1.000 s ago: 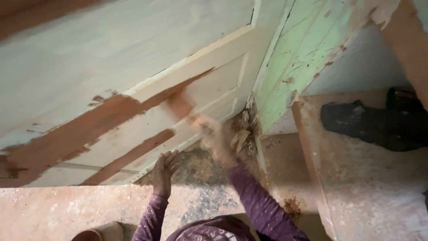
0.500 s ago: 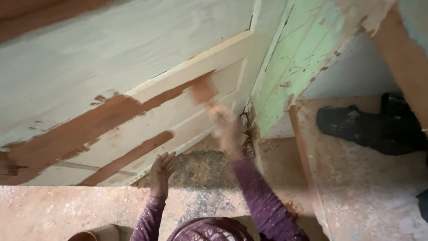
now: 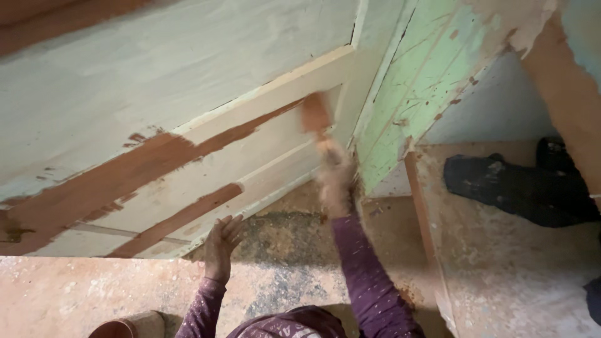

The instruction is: The person paints a wooden door panel with reddish-brown paint using a brush, applying strokes along the frame and rails while standing on a staircase. They dip the brush into a paint pot on the floor and continue coating the bare wood sections of the door.

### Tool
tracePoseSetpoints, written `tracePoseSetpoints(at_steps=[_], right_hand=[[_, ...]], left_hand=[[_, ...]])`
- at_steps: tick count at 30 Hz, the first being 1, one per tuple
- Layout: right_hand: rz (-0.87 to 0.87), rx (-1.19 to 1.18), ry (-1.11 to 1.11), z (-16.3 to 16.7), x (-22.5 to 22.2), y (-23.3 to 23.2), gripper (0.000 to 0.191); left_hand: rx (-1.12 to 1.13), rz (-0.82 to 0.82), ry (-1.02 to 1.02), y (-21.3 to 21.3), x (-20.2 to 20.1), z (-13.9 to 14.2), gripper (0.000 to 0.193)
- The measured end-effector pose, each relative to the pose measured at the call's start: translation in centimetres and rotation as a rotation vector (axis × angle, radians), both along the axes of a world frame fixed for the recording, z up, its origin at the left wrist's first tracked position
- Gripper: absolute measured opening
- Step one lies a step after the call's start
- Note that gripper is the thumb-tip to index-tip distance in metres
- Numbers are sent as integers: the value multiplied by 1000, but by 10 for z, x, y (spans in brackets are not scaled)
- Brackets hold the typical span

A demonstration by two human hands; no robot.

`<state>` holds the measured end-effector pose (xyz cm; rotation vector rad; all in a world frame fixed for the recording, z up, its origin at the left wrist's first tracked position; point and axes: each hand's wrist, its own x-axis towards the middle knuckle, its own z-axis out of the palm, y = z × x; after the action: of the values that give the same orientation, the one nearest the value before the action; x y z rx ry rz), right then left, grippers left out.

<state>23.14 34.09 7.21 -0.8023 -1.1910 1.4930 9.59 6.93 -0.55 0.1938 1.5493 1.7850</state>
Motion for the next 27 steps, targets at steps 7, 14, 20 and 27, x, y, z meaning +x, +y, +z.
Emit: tracePoseSetpoints(at_steps=[7,14,20,27], right_hand=[[976,-153,-225,0,-15,-80,54],[91,18,177,-7,25,38,14],[399,-84,-211,13,3,-43,53],[219,-225,-212,31,15,-11,57]], left_hand=[[112,0,17,9,-3,5,72],[11,46,-67,-5,2,-3,70],[137,-2,-101,9,1,-13,68],[185,-89,7,14,0,-5,65]])
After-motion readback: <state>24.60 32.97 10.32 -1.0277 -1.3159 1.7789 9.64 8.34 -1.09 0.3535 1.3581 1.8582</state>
